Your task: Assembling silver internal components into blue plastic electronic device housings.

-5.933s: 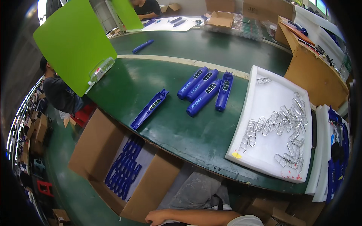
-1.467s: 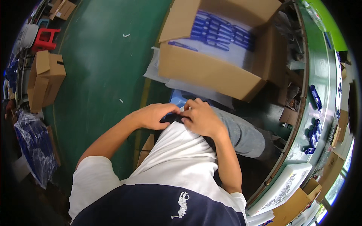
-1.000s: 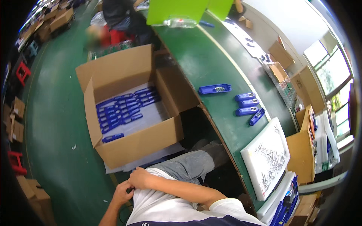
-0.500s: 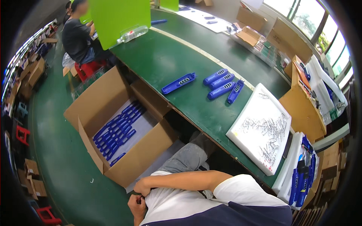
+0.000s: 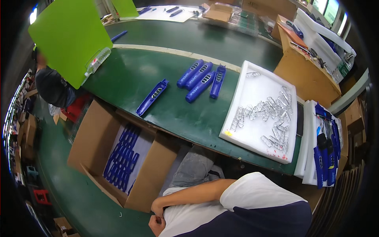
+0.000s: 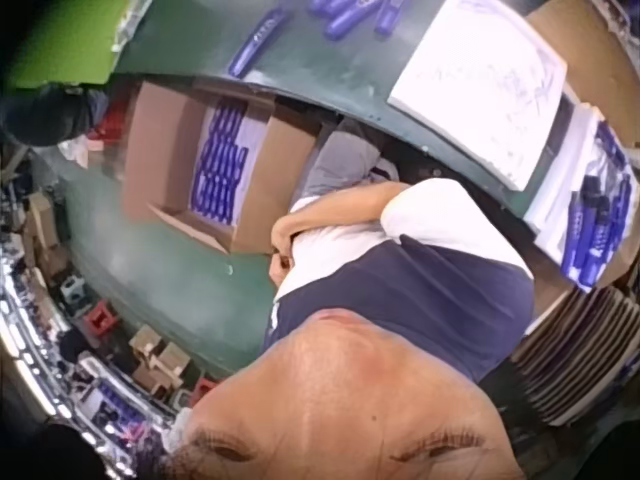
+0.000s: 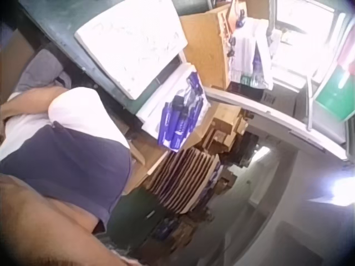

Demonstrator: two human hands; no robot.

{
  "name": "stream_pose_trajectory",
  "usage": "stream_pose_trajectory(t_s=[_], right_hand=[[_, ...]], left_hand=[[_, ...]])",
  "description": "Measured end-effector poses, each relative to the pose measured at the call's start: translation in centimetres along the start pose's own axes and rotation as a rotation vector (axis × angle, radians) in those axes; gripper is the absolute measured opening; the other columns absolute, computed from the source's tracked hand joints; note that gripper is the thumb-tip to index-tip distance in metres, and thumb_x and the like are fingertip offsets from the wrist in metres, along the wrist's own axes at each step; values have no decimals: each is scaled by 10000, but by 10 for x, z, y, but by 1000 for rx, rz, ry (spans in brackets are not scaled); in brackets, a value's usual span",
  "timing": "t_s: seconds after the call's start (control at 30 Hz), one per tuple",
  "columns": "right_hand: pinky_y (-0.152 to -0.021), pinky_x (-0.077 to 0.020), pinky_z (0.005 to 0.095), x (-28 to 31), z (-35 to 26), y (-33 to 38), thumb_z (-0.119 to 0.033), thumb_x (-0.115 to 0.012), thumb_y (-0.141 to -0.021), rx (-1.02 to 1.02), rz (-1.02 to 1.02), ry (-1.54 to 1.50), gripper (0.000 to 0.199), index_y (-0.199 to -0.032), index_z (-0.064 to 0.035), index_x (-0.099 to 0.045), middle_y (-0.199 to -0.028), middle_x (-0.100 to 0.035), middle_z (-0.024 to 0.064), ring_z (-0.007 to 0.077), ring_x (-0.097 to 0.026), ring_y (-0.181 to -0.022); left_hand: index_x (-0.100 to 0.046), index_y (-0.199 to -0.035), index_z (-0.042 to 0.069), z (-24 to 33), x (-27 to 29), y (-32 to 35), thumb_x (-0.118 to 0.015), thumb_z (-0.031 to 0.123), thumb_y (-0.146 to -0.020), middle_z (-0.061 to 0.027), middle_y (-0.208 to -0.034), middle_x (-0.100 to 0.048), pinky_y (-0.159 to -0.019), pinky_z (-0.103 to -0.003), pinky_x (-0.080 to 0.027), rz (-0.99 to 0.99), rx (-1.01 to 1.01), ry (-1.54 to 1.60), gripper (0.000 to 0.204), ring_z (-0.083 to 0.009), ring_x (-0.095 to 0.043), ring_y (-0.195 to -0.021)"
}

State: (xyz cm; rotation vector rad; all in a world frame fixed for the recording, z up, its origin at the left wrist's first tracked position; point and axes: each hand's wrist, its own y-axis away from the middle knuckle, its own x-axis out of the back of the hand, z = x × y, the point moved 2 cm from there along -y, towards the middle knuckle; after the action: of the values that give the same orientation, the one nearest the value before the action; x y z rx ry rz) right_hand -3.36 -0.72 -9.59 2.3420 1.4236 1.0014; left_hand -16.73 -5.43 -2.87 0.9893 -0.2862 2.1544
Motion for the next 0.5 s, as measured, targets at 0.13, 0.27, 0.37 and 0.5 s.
stream_pose_trajectory(t_s=[0.13, 0.27, 0.37, 0.5], right_hand=[[-876, -506, 508, 11, -33, 85, -308, -796, -720, -161, 494, 48, 497, -1155, -73, -745, -1155, -705, 143, 323, -656, -1078], [-947, -489, 460, 57, -81, 241, -262, -712, -839, -230, 903, -143, 314, -1078, -63, -671, -1140, -629, 119, 340, -602, -1128], [-908, -523, 491, 69, -73, 385, -293, -655, -889, -503, 1231, -182, 277, -974, -30, -678, -1067, -682, 158, 370, -645, -1042], [-837, -538, 488, 58, 12, 498, -156, -600, -859, -1075, 1442, 21, 183, -896, 3, -684, -920, -683, 213, 399, -675, -892]], left_hand=[[-577, -866, -17, 18, 3, -30, -675, 96, -893, -139, -683, -517, -608, -354, -460, -180, 26, 93, 152, -154, -474, -645], [-587, -931, -14, 8, 12, -58, -636, 48, -894, -112, -744, -562, -657, -327, -477, -613, 124, 6, 88, -154, -500, -689], [-649, -922, -3, -39, 12, -66, -697, 50, -823, -102, -787, -649, -692, -332, -516, -789, 143, 3, 122, -184, -603, -721], [-750, -986, 28, -62, -13, -130, -782, 111, -758, -76, -892, -767, -796, -329, -562, -1220, 67, -51, 245, -176, -717, -813]])
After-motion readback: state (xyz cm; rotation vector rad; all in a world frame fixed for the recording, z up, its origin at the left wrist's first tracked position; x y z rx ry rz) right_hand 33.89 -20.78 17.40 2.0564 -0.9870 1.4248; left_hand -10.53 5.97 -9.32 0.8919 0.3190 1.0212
